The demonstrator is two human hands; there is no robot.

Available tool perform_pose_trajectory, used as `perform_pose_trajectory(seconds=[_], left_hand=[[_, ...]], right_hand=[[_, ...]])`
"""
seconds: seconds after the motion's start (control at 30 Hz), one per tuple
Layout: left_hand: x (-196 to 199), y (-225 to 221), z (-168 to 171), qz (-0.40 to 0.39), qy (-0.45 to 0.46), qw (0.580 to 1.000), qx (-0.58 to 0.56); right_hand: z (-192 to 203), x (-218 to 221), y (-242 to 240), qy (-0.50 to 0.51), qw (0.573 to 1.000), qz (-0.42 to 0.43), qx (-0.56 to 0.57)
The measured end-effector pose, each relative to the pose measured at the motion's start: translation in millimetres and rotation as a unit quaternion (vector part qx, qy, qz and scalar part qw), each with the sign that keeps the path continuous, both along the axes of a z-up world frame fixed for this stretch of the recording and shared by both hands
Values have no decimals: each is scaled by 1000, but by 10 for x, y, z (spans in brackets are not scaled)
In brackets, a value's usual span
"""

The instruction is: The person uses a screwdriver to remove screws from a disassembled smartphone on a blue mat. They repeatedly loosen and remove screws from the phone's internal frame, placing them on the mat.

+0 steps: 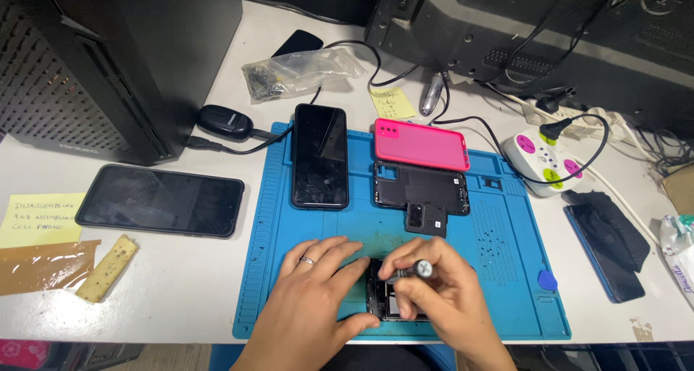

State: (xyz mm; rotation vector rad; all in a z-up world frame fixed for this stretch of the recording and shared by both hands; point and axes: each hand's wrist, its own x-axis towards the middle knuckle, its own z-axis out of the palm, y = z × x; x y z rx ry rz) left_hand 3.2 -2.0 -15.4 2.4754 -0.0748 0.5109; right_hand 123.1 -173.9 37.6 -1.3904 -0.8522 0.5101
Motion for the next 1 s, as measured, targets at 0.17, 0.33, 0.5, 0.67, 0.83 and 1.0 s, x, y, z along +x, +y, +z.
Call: perform_pose_trajectory(seconds=[0.17,0.33,0.5,0.67,0.83,1.0], left_hand=[[-8,-11,27,7,-16,1000,15],[-3,4,29,4,-8,1000,12],[2,1,29,6,3,1000,4],[14,5,11,7,-1,1000,5],[-10,7,4,0,3,1000,2],[24,22,-69,17,-28,999,24]], right_hand=[[20,-36,12,-16,1000,-7,-20],[67,-27,23,-56,998,20,-8],[98,-88,11,-130,980,-107,-106],[10,-41,44,-177,951,-201,-153],[-158,-110,83,-223,892,-303,-252],[-163,-155,29,-161,935,-301,-91]])
